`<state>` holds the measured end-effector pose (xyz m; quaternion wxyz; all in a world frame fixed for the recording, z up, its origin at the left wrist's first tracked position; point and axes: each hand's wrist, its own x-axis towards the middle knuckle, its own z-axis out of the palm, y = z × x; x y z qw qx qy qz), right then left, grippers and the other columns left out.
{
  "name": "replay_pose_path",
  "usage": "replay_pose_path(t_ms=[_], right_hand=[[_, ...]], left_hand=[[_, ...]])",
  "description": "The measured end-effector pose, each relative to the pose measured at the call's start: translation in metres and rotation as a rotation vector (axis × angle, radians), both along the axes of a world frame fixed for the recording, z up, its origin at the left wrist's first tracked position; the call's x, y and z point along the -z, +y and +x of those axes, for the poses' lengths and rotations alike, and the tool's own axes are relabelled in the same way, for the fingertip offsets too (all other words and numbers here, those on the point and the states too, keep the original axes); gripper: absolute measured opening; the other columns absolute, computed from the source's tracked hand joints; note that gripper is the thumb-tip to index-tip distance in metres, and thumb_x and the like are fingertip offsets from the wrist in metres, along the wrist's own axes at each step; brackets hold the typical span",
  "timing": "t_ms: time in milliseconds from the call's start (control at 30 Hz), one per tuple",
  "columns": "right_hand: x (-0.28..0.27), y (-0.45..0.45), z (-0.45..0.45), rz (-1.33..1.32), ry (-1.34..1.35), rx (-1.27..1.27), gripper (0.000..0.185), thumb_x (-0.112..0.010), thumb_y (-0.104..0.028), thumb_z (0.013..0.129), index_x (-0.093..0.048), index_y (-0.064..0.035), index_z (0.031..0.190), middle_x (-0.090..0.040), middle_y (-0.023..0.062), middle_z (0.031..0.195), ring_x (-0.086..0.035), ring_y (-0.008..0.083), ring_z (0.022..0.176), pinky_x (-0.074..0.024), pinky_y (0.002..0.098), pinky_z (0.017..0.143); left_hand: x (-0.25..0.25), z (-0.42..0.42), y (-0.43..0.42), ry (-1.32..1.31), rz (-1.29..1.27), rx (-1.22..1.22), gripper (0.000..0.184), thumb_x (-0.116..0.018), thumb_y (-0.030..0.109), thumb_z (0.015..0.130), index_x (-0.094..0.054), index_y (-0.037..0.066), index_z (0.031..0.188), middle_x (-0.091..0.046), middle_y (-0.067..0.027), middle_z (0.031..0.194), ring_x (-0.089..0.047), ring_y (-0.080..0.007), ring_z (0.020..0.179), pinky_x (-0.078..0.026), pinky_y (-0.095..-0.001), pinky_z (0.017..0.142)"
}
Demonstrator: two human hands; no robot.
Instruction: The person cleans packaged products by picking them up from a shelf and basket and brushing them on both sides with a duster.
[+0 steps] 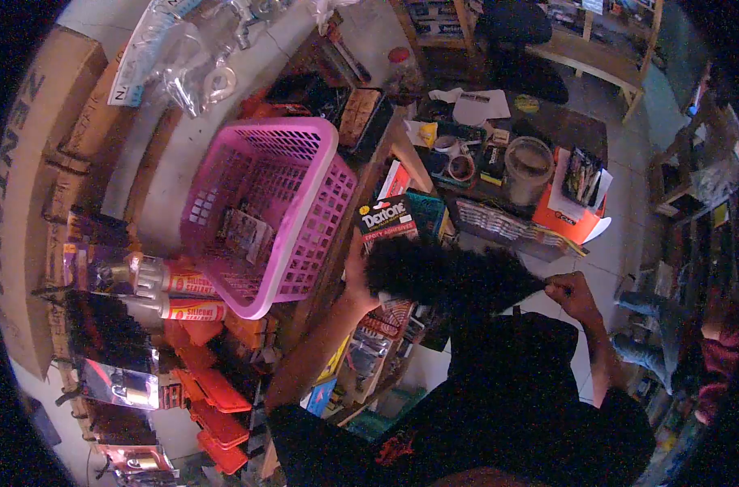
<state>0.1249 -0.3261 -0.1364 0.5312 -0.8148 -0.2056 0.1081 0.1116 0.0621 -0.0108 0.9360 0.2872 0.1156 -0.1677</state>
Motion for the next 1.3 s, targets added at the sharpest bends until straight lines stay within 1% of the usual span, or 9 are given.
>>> replay_pose_path(t_ms=[167,267,367,600,767,900,1067,1200,1300], right_hand=[[-0.016,0.004,-0.004,-0.040,0.107,-0.054,0.046,-0.056,-0.038,0.084,-0.042,-0.0006,0.060,-0.034,0.0037,0.050,-0.034,0.0119,0.049,-0.0289,0.0291,0.046],[-0.018,0.003,0.006,-0.016,0.069,-0.048,0.043,-0.056,-0.033,0.084,-0.042,-0.0006,0.059,-0.034,0.0030,0.050,-0.034,0.0106,0.049,-0.0288,0.0288,0.046],[-0.009,-0.003,0.011,-0.019,0.124,-0.008,0.040,-0.057,-0.030,0.084,-0.045,-0.0008,0.060,-0.035,0.0017,0.050,-0.034,0.0088,0.050,-0.0283,0.0280,0.046],[-0.005,-0.041,0.031,-0.099,0.213,0.022,0.038,-0.061,-0.031,0.083,-0.051,-0.0014,0.061,-0.040,-0.0021,0.052,-0.036,0.0068,0.050,-0.0294,0.0257,0.045],[-0.014,-0.021,0.027,-0.073,0.248,-0.022,0.037,-0.064,-0.030,0.082,-0.052,-0.0023,0.060,-0.041,-0.0036,0.053,-0.037,0.0068,0.049,-0.0313,0.0248,0.045],[0.000,-0.022,0.033,-0.050,0.222,-0.031,0.033,-0.063,-0.029,0.082,-0.055,-0.0018,0.064,-0.042,-0.0039,0.053,-0.039,0.0066,0.050,-0.0328,0.0250,0.045],[0.001,-0.022,0.033,-0.043,0.257,-0.042,0.029,-0.063,-0.028,0.082,-0.061,-0.0006,0.072,-0.047,-0.0028,0.054,-0.043,0.0068,0.051,-0.0369,0.0241,0.048],[0.006,-0.019,0.031,-0.035,0.262,-0.029,0.030,-0.062,-0.027,0.083,-0.059,-0.0006,0.070,-0.050,-0.0016,0.057,-0.044,0.0072,0.052,-0.0377,0.0235,0.049],[-0.001,-0.013,0.036,0.014,0.050,0.045,0.031,-0.061,-0.027,0.083,-0.056,-0.0005,0.068,-0.050,-0.0009,0.059,-0.044,0.0075,0.053,-0.0366,0.0237,0.049]], left_hand=[[0.016,0.003,0.014,-0.103,-0.015,0.053,0.069,-0.034,0.061,0.086,-0.041,0.010,0.131,-0.047,-0.0155,0.128,-0.046,-0.0331,0.116,-0.035,-0.0471,0.100],[0.018,-0.002,0.012,0.066,-0.025,0.035,0.066,-0.034,0.059,0.087,-0.042,0.011,0.130,-0.049,-0.0135,0.126,-0.048,-0.0305,0.115,-0.037,-0.0455,0.098],[0.034,-0.005,0.014,0.351,0.262,-0.071,0.060,-0.036,0.056,0.088,-0.046,0.012,0.128,-0.053,-0.0109,0.123,-0.052,-0.0279,0.110,-0.040,-0.0441,0.095],[0.034,-0.003,0.024,0.271,0.211,-0.024,0.052,-0.038,0.051,0.090,-0.053,0.012,0.120,-0.059,-0.0062,0.113,-0.057,-0.0236,0.100,-0.044,-0.0408,0.090],[-0.028,-0.006,-0.016,0.350,0.489,-0.075,0.052,-0.038,0.052,0.090,-0.053,0.011,0.119,-0.060,-0.0077,0.112,-0.058,-0.0240,0.099,-0.045,-0.0417,0.089],[-0.001,0.002,0.004,0.467,0.752,-0.083,0.054,-0.037,0.052,0.090,-0.049,0.012,0.124,-0.057,-0.0093,0.117,-0.056,-0.0240,0.103,-0.044,-0.0411,0.090],[0.027,-0.007,0.007,0.213,0.385,-0.102,0.057,-0.034,0.056,0.090,-0.048,0.014,0.125,-0.056,-0.0088,0.117,-0.057,-0.0236,0.101,-0.046,-0.0408,0.087],[-0.010,-0.006,-0.009,0.338,0.626,-0.093,0.059,-0.031,0.058,0.090,-0.045,0.014,0.128,-0.055,-0.0073,0.119,-0.056,-0.0229,0.102,-0.046,-0.0408,0.086],[-0.020,-0.005,-0.011,0.442,0.555,-0.136,0.051,-0.039,0.044,0.092,-0.034,0.019,0.136,-0.043,-0.0072,0.132,-0.051,-0.0223,0.108,-0.047,-0.0374,0.085]])
